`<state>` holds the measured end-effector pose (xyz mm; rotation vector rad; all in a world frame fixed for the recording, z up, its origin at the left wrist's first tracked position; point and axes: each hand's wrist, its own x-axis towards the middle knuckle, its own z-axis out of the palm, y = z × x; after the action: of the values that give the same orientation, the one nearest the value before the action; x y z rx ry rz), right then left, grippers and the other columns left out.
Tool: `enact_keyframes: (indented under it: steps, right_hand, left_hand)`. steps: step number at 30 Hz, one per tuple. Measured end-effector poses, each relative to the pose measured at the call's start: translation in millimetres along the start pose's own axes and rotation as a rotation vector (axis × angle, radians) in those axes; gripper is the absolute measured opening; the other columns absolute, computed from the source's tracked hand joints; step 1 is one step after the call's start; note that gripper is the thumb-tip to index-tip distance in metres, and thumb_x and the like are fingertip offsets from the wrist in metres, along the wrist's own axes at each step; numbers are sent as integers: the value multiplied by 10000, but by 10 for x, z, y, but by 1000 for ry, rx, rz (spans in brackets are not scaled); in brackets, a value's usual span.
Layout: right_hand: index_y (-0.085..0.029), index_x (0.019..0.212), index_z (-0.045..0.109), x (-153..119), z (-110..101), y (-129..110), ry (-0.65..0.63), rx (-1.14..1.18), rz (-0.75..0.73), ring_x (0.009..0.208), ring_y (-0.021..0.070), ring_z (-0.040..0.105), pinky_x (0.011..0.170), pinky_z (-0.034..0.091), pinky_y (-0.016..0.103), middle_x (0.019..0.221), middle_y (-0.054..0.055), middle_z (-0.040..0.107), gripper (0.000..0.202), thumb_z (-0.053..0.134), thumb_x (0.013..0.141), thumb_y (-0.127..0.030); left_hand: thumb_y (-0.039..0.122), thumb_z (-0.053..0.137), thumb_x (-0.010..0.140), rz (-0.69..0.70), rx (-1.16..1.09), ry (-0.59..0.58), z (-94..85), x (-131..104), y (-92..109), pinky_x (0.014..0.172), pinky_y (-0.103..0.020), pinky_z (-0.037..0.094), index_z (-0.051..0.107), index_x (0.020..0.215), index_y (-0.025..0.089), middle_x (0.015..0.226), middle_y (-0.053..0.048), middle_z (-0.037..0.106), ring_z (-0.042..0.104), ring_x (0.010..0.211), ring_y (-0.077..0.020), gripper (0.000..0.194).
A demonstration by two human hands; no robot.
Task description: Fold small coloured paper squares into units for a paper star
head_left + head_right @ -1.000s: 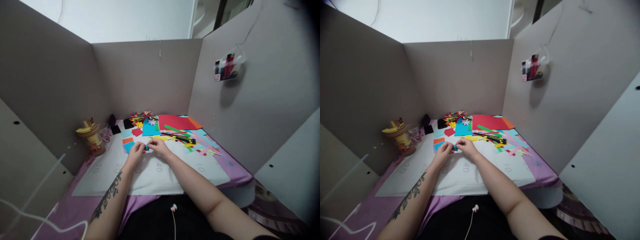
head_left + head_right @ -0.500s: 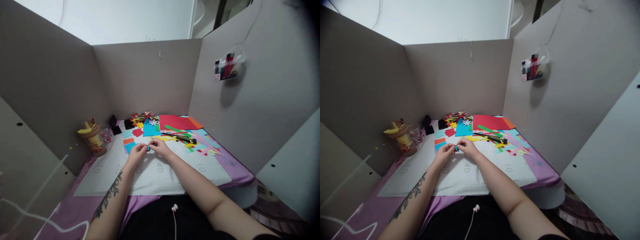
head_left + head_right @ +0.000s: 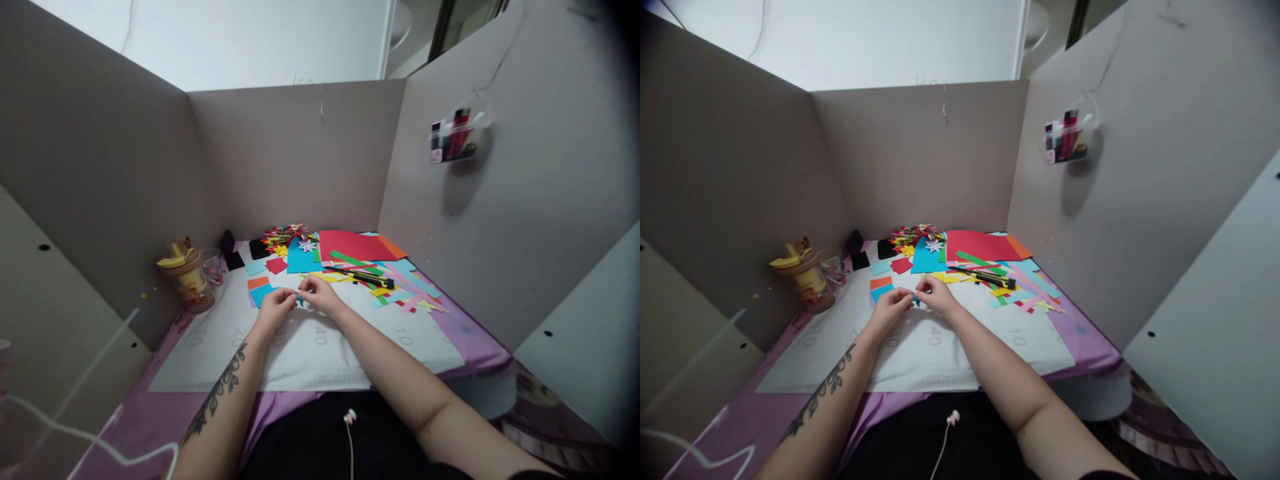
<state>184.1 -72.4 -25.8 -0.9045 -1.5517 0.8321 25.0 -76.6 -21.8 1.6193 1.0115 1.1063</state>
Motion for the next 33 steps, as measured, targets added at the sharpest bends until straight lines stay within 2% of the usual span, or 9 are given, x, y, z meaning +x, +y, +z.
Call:
enact_keyframes:
  steps: [3,7,11,16,22,28,33]
  right_hand:
    - [-177,680,516,-11,14,-6,5,-25,-14,690,118,522,582,397,221,767,-1,565,111,617,679,-224]
    - [-177,690,577,-14,17,-6,2,-132,-89,838,153,544,591,397,218,844,30,586,28,597,693,-197]
    - [-184,733,626,-23,28,-18,-1,-174,-139,921,168,540,593,403,224,902,57,601,87,566,755,-243]
    - [-191,716,631,-49,64,-48,41,-188,-136,924,172,542,612,421,236,894,52,592,57,585,737,-217]
    - [-188,671,626,-58,75,-75,58,-221,-183,909,161,546,767,419,281,878,40,590,100,557,743,-178]
    - [-181,757,576,-63,90,-106,92,-212,-87,731,133,545,669,404,248,741,-5,593,44,542,731,-193]
    - [-170,761,589,-63,92,-127,106,-172,-69,713,131,550,655,406,242,745,5,607,74,531,731,-205]
  left_hand:
    - [362,613,707,-9,0,35,6,16,-25,570,-224,438,637,778,136,624,-18,622,575,586,-127,238]
    - [360,615,704,-5,-4,95,-3,32,-27,585,-226,448,635,773,129,629,-18,622,577,591,-123,242]
    - [356,603,718,49,41,138,-16,23,-5,597,-228,445,634,792,129,645,-20,624,574,603,-122,241]
    - [323,583,730,110,148,163,-10,3,5,626,-247,450,650,792,138,700,-40,653,589,656,-144,206]
    - [325,572,735,117,175,138,9,-9,26,649,-268,462,658,807,138,720,-53,670,610,682,-165,217]
    - [337,563,741,117,170,166,10,-29,71,637,-254,451,649,763,139,705,-43,662,600,674,-154,217]
    - [336,555,746,129,180,173,2,-37,89,614,-238,431,646,734,144,682,-30,649,573,646,-138,213]
